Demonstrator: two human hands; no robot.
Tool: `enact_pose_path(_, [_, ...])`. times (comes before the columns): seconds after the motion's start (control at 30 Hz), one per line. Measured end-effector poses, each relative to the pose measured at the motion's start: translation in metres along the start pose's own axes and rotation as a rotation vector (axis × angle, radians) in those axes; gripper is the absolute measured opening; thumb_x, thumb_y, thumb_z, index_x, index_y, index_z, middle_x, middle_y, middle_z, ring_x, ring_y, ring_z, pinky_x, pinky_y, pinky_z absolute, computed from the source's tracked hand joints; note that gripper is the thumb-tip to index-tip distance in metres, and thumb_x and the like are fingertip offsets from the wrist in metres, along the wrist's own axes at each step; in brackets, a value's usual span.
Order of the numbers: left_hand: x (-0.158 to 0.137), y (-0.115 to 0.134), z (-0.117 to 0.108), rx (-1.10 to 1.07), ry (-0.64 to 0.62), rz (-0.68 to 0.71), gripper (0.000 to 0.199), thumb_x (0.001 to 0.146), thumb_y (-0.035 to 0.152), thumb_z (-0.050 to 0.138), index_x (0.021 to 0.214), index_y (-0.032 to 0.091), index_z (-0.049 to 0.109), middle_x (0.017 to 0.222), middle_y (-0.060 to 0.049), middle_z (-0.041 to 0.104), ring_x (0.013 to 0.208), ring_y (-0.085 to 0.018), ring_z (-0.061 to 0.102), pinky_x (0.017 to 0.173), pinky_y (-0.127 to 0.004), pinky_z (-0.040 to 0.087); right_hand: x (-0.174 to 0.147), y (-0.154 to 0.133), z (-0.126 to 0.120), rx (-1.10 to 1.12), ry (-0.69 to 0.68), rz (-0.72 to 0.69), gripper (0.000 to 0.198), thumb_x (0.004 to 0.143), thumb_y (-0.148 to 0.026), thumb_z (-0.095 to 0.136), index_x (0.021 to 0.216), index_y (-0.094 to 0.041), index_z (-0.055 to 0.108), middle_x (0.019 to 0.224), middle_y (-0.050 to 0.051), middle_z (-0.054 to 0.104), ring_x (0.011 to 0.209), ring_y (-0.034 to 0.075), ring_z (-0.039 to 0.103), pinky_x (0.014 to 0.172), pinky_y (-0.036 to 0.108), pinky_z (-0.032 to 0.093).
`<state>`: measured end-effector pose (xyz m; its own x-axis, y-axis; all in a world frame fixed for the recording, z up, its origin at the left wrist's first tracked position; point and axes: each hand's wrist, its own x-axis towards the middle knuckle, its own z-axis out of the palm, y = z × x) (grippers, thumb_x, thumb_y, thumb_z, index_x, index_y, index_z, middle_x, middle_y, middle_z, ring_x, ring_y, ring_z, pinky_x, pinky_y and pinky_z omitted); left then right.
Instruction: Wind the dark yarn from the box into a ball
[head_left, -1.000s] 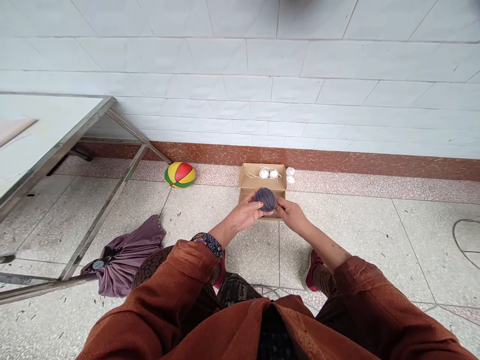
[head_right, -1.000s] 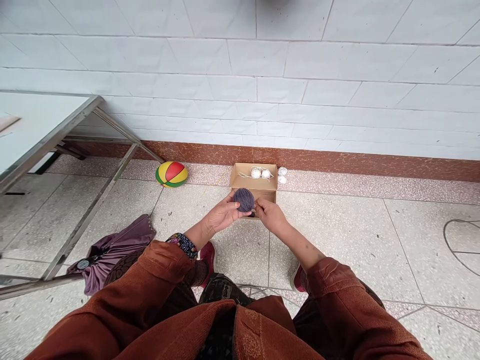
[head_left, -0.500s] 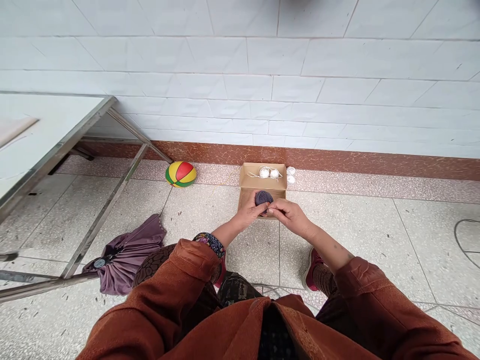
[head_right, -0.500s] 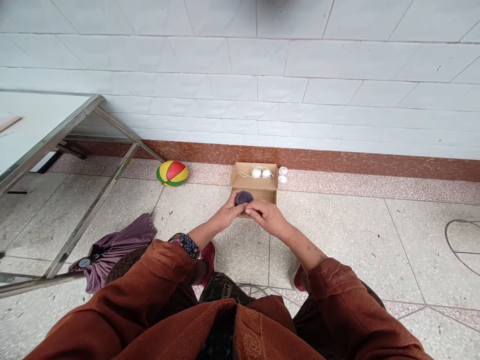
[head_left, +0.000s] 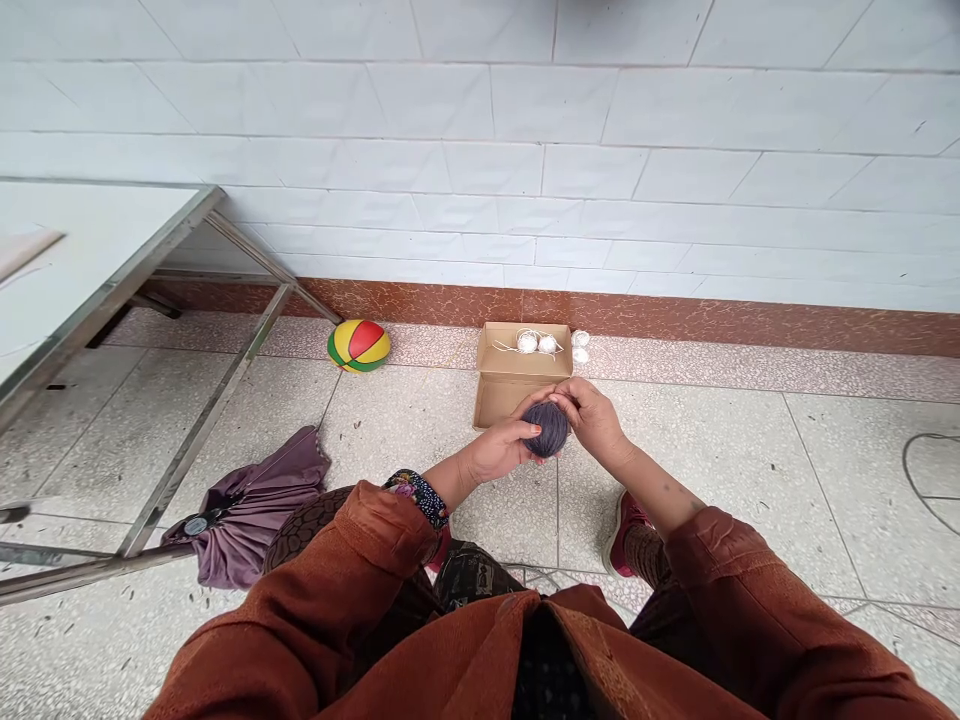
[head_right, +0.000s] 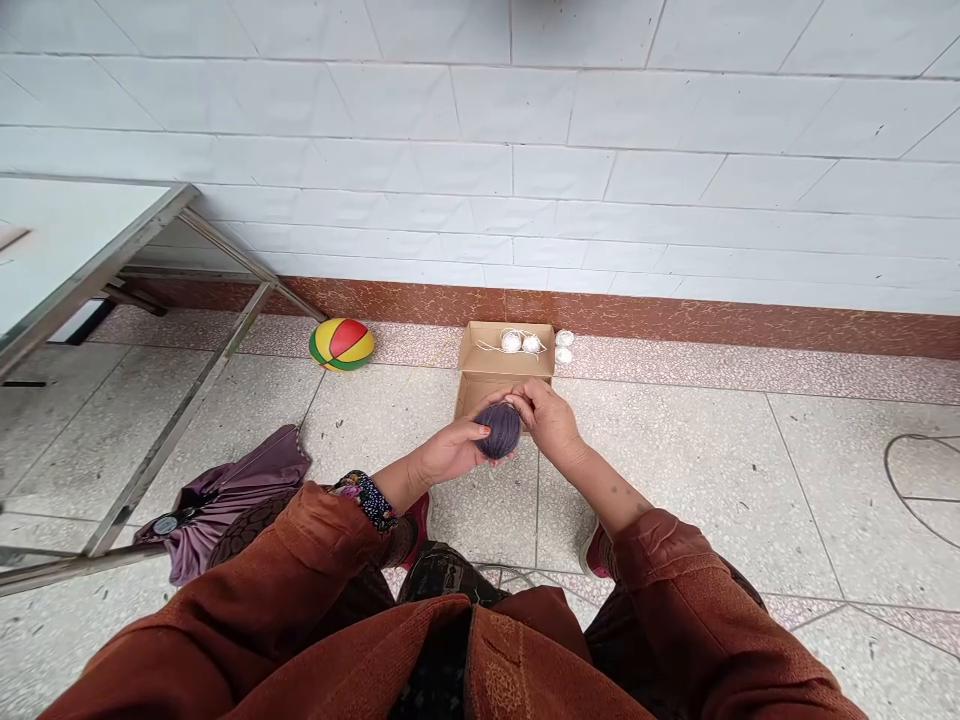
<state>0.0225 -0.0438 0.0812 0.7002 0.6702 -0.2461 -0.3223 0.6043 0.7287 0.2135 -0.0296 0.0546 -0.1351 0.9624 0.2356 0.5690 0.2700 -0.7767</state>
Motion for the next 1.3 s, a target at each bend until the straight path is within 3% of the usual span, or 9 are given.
enact_pose_path(0.2, [-0.002,0.015,-0.005,-0.184,0.081,0.066,0.065,0.073,0.03,0.061,0.137,0.022,0.053,0.108,-0.01,0.068,0.083,-0.022,0.066,0.068,-0.031,0.044,-0.003,0.002,0.009,-0.025,-0.08,0.018,0.019,0.099,-0.029,0.046,0.087,-0.023,0.059,0.085,0.005,0.065,0.082,0.021,0.061,0.072,0.032,0.046])
enact_pose_path(0.37, [0.0,0.02,-0.009,-0.187,0.107,0.087,0.053,0.074,0.028,0.061,0.126,0.019,0.057,0.114,-0.011,0.067,0.091,-0.024,0.066,0.069,-0.031,0.046,-0.005,0.001,0.011,-0.047,-0.093,0.003,0.019,0.099,-0.027,0.044,0.096,-0.023,0.062,0.093,0.007,0.068,0.088,0.022,0.062,0.076,0.033,0.048])
enact_pose_path(0.53, [0.008,0.023,-0.019,-0.097,0.229,0.14,0.049,0.073,0.019,0.069,0.12,0.023,0.056,0.116,-0.006,0.065,0.096,-0.02,0.065,0.08,-0.036,0.052,-0.007,0.002,0.013,-0.054,-0.155,-0.052,0.02,0.1,-0.025,0.043,0.1,-0.022,0.064,0.096,0.008,0.068,0.092,0.022,0.063,0.079,0.033,0.049])
enact_pose_path(0.7, [0.017,0.019,-0.035,0.104,0.477,0.195,0.042,0.072,0.027,0.076,0.11,0.02,0.059,0.11,-0.004,0.065,0.093,-0.015,0.063,0.077,-0.027,0.048,-0.009,-0.014,0.006,0.059,-0.314,-0.151,0.019,0.1,-0.03,0.049,0.097,-0.022,0.066,0.093,0.005,0.069,0.084,0.018,0.064,0.078,0.031,0.05])
enact_pose_path(0.87, [0.022,0.011,-0.033,0.297,0.58,0.193,0.043,0.071,0.029,0.078,0.108,0.019,0.058,0.104,-0.005,0.065,0.093,-0.017,0.061,0.073,-0.026,0.047,-0.006,-0.028,-0.011,0.179,-0.364,-0.259,0.019,0.1,-0.033,0.052,0.096,-0.023,0.068,0.087,0.003,0.067,0.077,0.016,0.062,0.074,0.029,0.049])
enact_pose_path(0.97, [0.023,0.007,-0.029,0.379,0.5,0.171,0.046,0.067,0.028,0.081,0.107,0.018,0.06,0.101,-0.005,0.066,0.093,-0.018,0.06,0.079,-0.03,0.047,-0.001,-0.026,-0.02,0.165,-0.271,-0.234,0.02,0.099,-0.035,0.053,0.095,-0.025,0.069,0.086,0.003,0.066,0.079,0.017,0.062,0.075,0.031,0.05])
enact_pose_path(1.07, [0.021,0.005,-0.027,0.406,0.3,0.112,0.049,0.064,0.027,0.084,0.106,0.017,0.061,0.097,-0.004,0.065,0.091,-0.018,0.059,0.081,-0.03,0.045,0.003,-0.019,-0.022,0.144,-0.141,-0.189,0.02,0.099,-0.034,0.054,0.091,-0.025,0.07,0.087,0.004,0.067,0.085,0.02,0.061,0.079,0.034,0.049])
enact_pose_path(1.17, [0.017,0.005,-0.026,0.334,0.141,0.063,0.049,0.067,0.029,0.083,0.109,0.017,0.062,0.095,-0.004,0.064,0.087,-0.017,0.058,0.074,-0.027,0.043,0.005,-0.014,-0.018,0.136,-0.041,-0.111,0.02,0.097,-0.034,0.053,0.087,-0.024,0.068,0.085,0.005,0.066,0.084,0.021,0.06,0.08,0.035,0.048])
enact_pose_path(1.3, [0.013,0.006,-0.022,0.129,0.062,0.098,0.05,0.066,0.026,0.083,0.111,0.018,0.064,0.101,-0.005,0.064,0.089,-0.017,0.059,0.076,-0.026,0.045,0.004,-0.01,-0.008,0.154,0.055,0.03,0.021,0.095,-0.035,0.053,0.082,-0.022,0.062,0.081,0.004,0.063,0.079,0.02,0.057,0.076,0.033,0.047])
